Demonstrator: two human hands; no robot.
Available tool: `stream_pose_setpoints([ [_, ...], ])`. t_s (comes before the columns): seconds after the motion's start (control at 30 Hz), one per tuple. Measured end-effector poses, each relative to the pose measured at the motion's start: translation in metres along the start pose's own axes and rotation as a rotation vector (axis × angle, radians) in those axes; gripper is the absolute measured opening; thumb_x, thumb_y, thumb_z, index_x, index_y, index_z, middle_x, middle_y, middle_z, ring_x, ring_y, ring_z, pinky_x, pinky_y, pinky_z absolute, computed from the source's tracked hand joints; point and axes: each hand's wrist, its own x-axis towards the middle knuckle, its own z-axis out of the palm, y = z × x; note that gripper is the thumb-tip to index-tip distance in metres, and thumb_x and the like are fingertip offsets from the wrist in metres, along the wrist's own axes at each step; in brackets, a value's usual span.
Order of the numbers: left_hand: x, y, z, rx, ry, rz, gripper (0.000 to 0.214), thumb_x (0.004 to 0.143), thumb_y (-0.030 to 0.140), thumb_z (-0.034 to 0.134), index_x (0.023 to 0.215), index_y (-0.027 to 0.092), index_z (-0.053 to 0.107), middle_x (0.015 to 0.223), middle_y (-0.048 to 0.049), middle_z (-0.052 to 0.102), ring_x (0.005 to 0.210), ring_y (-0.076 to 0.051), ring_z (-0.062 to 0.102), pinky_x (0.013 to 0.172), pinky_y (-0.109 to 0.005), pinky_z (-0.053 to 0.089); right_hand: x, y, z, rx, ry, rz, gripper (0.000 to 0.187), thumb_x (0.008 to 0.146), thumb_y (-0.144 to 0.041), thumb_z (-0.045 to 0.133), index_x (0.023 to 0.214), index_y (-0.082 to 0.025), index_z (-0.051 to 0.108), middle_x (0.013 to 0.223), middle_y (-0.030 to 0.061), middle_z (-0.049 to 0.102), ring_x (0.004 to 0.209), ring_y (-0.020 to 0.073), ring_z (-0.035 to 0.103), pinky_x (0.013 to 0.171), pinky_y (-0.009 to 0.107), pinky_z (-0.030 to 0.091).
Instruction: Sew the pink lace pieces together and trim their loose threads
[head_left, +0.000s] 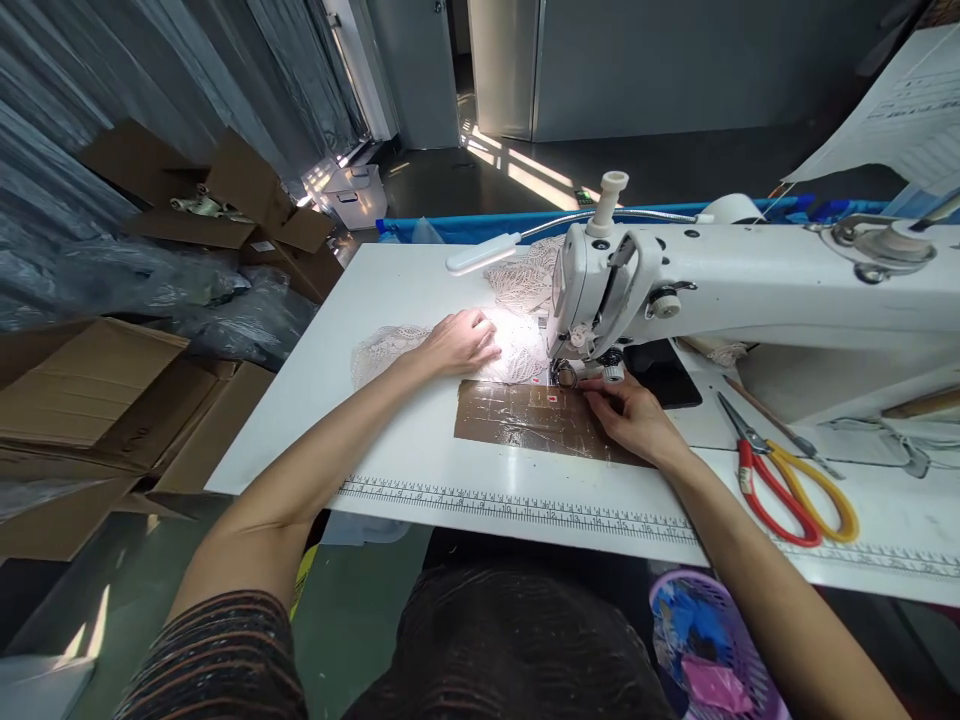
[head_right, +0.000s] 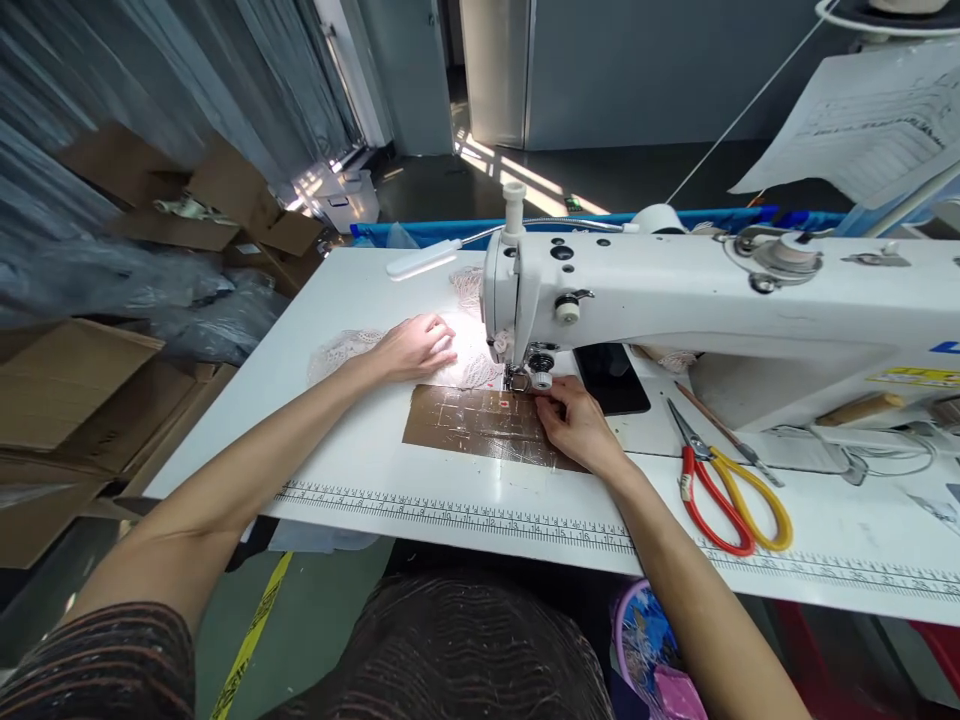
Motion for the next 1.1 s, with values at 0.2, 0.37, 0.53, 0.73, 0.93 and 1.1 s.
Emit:
stream_pose_setpoints([
  [0.2,-0.050,-0.060,-0.026,-0.088,0.066,-0.170,0.031,0.096,0.039,0.048,0.111,0.018,0.065,0.124,-0.0114,0.063,0.111,-0.027,0.060,0.099,-0.046,0.045,-0.001,-0.001,0.000,-0.057,-0.001,0.011,0.025,0.087,-0.028,0.055,0.097,-0.020,0.077,0.094,0.0089,0.069,0.085,0.0230,0.067,0.081,0.038,0.055],
  [0.37,-0.087,-0.109,-0.027,-0.162,0.144,-0.454,0.037,0.088,0.045,0.061,0.110,0.015,0.066,0.114,-0.0137,0.064,0.086,-0.021,0.059,0.085,-0.040,0.050,-0.002,-0.002,0.000,-0.061,0.009,-0.002,0.026,0.086,-0.028,0.056,0.099,-0.021,0.077,0.090,0.0081,0.069,0.083,0.0221,0.066,0.076,0.036,0.055],
  [0.53,-0.105,-0.108,-0.021,-0.265,0.221,-0.576,0.025,0.081,0.045,0.067,0.085,0.021,0.069,0.093,-0.0073,0.064,0.082,-0.020,0.058,0.077,-0.036,0.050,-0.002,-0.002,0.001,-0.063,0.018,-0.012,0.025,0.087,-0.028,0.056,0.098,-0.022,0.078,0.091,0.0080,0.069,0.079,0.0207,0.065,0.071,0.034,0.055],
  [0.73,-0.108,-0.053,-0.041,-0.607,0.223,-0.467,0.028,0.086,0.047,0.063,0.078,0.022,0.057,0.058,0.0029,0.052,0.050,-0.012,0.045,0.045,-0.025,0.034,-0.001,-0.006,0.001,-0.051,0.023,0.019,0.027,0.086,-0.028,0.056,0.097,-0.020,0.079,0.093,0.0092,0.069,0.077,0.0206,0.065,0.072,0.035,0.055],
  [0.93,-0.089,0.039,-0.063,-0.998,-0.041,-0.118,0.032,0.085,0.047,0.071,0.098,0.022,0.057,0.066,0.0023,0.065,0.045,-0.009,0.051,0.040,-0.022,0.037,-0.004,-0.015,-0.001,0.086,0.050,-0.020,0.026,0.089,-0.032,0.058,0.097,-0.020,0.080,0.092,0.0097,0.072,0.085,0.0235,0.068,0.080,0.038,0.055],
  [1.1,-0.055,0.086,-0.046,-1.235,-0.188,-0.087,0.039,0.088,0.044,0.071,0.113,0.015,0.065,0.072,-0.0033,0.071,0.053,-0.010,0.060,0.046,-0.022,0.044,-0.010,-0.028,-0.011,0.410,-0.314,-0.044,0.044,0.095,-0.050,0.057,0.125,-0.021,0.071,0.114,0.0094,0.074,0.105,0.0242,0.069,0.090,0.038,0.056],
])
